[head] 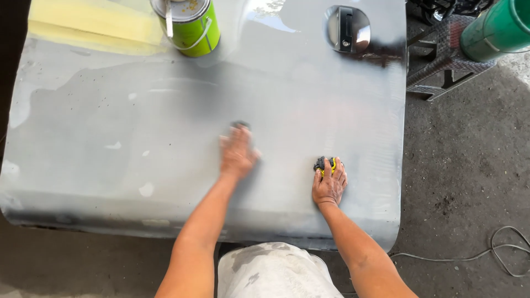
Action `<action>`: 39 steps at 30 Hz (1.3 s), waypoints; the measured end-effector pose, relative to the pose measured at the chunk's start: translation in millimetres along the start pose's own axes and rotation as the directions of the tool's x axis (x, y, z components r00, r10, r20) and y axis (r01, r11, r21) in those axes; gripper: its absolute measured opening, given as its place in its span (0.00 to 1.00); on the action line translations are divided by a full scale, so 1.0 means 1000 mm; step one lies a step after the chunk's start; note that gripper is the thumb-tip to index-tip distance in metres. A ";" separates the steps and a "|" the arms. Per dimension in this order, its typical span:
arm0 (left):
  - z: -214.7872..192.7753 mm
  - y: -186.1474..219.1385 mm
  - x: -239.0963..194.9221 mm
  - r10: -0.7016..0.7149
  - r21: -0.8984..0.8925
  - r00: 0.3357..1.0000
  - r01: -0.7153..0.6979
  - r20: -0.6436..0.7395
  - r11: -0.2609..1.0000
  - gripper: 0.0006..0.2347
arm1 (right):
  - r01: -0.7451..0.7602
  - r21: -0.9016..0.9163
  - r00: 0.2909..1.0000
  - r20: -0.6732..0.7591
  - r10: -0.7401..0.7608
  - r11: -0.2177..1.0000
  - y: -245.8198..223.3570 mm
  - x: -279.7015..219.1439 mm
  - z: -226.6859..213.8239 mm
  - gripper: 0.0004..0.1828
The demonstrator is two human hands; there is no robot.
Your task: The person sands a large, light-colored car hood using a black sanding block in their left hand and a yellow sponge in their right hand. They move both hands back and forth across the surface, occasionally dipping the sponge into a green bucket of water to wet it before resuming sanding.
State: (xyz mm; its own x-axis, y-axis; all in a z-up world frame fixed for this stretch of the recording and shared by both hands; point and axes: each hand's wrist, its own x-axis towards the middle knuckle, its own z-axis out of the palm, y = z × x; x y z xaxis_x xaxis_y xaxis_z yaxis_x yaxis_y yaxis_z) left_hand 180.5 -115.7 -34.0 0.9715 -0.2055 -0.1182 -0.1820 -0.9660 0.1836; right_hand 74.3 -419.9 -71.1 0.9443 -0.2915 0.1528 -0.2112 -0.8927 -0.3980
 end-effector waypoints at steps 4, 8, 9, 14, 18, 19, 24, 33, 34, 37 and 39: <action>-0.020 -0.020 -0.011 -0.435 -0.072 0.893 0.429 -0.113 0.900 0.35 | 0.014 0.007 1.000 -0.004 -0.014 1.000 0.002 0.001 0.001 0.27; -0.018 0.053 -0.073 0.065 0.068 0.978 -0.079 0.196 0.995 0.41 | 0.026 0.020 0.999 -0.030 -0.025 0.999 0.007 0.001 0.009 0.27; -0.012 0.078 -0.092 0.285 0.023 0.894 -0.312 0.345 0.950 0.42 | 0.025 0.020 0.999 -0.034 -0.024 0.999 0.009 0.001 0.009 0.27; -0.014 0.047 -0.122 0.383 -0.046 0.823 -0.402 0.420 0.914 0.38 | 0.022 0.066 1.000 0.019 -0.023 0.998 0.021 -0.001 0.009 0.28; -0.027 -0.046 -0.111 -0.231 -0.001 0.972 0.231 0.039 0.973 0.37 | 0.004 0.096 0.998 0.059 -0.010 0.995 0.026 0.000 0.010 0.29; -0.023 -0.051 -0.121 -0.231 0.001 0.972 0.231 0.042 0.973 0.37 | 0.002 0.097 0.998 0.061 -0.008 0.995 0.019 -0.002 0.015 0.29; -0.033 -0.029 -0.189 0.015 0.037 0.991 -0.020 0.132 0.999 0.38 | -0.238 0.062 0.970 -0.045 0.241 0.969 -0.032 -0.015 0.055 0.31; -0.005 -0.088 -0.233 -0.111 0.041 0.994 0.111 -0.008 0.993 0.34 | 0.452 0.399 0.775 0.268 -0.572 0.798 -0.216 -0.116 0.009 0.25; -0.007 -0.083 -0.229 -0.094 0.040 0.996 0.094 -0.006 0.995 0.34 | 0.444 0.391 0.785 0.266 -0.560 0.807 -0.201 -0.116 0.003 0.25; -0.006 -0.058 -0.221 -0.113 -0.003 0.993 0.113 0.020 0.994 0.36 | 0.515 0.331 0.788 0.180 -0.588 0.791 -0.127 -0.121 -0.007 0.24; -0.005 -0.032 -0.210 -0.076 0.025 0.991 0.073 0.110 0.997 0.38 | 0.203 0.175 0.967 0.118 -0.225 0.963 -0.049 -0.118 0.002 0.22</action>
State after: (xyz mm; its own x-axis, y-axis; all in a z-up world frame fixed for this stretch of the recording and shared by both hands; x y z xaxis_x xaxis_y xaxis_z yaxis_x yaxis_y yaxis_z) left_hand -17.2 -40.3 -10.1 0.9599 -0.1478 -0.2381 -0.1141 -0.9821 0.1496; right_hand -26.1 -341.1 -71.4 0.9906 -0.0401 0.1310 0.0327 -0.8592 -0.5106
